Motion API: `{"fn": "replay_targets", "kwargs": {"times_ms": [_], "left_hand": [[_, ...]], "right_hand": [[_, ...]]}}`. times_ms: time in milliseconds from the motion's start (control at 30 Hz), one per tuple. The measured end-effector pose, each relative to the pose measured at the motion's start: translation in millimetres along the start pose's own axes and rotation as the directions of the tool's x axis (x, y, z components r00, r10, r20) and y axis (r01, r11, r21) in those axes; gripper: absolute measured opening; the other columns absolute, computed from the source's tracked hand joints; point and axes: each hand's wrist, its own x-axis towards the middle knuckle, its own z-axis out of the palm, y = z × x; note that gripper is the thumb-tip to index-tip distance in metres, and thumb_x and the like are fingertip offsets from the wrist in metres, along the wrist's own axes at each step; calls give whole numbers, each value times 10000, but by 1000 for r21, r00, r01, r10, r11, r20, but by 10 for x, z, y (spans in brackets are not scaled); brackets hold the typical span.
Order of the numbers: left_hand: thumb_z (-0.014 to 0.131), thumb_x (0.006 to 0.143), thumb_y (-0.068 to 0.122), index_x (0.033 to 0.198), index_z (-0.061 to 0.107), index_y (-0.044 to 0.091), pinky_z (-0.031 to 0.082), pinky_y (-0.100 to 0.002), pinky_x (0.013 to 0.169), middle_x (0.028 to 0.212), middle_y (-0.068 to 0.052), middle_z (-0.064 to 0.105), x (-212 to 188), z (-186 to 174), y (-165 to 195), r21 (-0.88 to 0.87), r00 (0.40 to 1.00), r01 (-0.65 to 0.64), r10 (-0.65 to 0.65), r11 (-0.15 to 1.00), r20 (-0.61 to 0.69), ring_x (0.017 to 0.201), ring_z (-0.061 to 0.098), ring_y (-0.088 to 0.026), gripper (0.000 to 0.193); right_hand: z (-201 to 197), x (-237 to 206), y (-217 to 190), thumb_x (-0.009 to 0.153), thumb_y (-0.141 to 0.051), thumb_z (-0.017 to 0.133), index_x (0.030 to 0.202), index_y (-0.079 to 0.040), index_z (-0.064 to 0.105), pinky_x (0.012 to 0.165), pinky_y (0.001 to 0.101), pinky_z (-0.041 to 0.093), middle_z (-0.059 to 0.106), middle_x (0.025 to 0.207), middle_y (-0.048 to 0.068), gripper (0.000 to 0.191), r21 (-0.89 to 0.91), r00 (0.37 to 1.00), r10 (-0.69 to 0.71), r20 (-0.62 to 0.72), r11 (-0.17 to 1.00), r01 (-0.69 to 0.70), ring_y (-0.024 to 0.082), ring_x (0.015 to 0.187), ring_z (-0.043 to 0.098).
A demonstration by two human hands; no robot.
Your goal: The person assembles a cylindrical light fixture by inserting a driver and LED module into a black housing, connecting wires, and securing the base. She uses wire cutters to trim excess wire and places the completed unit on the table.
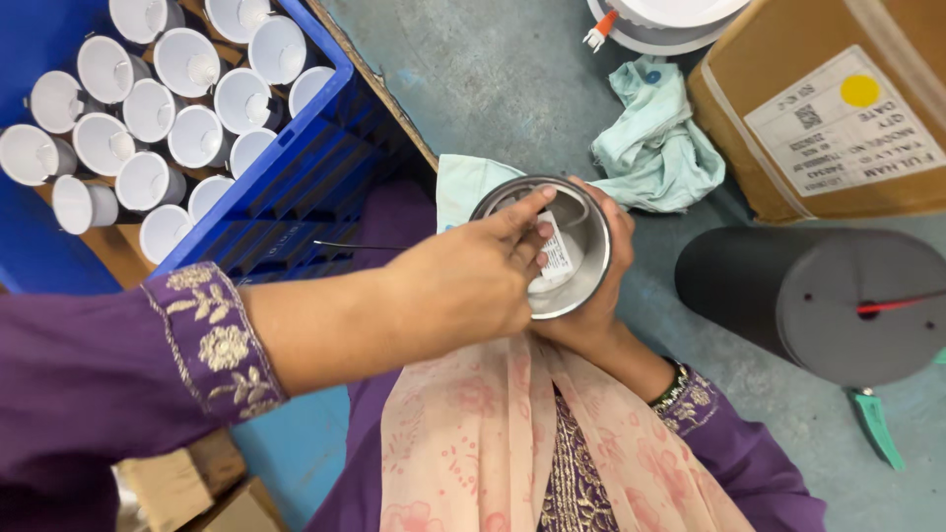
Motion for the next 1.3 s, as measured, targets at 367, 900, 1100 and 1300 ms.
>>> {"fn": "replay_targets", "kwargs": {"times_ms": [367,900,1100,1300], "left_hand": [[605,756,260,873,807,50,298,-519,1150,1093,-236,745,121,-198,121,-154,976,60,-26,986,217,1243,621,-412,314],[796,794,321,1340,674,41,415,-456,1110,1252,-140,717,-685,-160,-208,-464,820,121,-351,878,-451,1210,631,-307,626],[745,959,118,1231,699,90,539,-364,1090,1190,-101,754,-1331,247,-555,-853,572,102,-732,511,-371,1247,705,-254,277],[763,1020,174,1315,672,33,604,-304,935,1178,-124,790,-714,1145,-1521,-958,260,-54,-923,281,-285,1082,761,-194,340]], "right_hand": [[98,-135,88,864,-177,862,1599,-118,145,1153,454,492,399,1526,270,1028,45,997,-5,-74,999,8,374,1386,501],[-330,-123,46,765,-546,920,1634,-47,111,1268,425,329,286,1657,184,1287,91,990,105,96,989,-114,302,1489,396],[-618,64,-478,1016,-433,602,1382,-58,553,1149,459,390,557,1424,151,527,-490,985,-171,33,856,165,358,1368,516],[-369,596,-868,1064,-185,640,1332,-59,635,1110,427,444,628,1395,140,296,-284,913,-144,382,922,265,339,1262,615]]}}
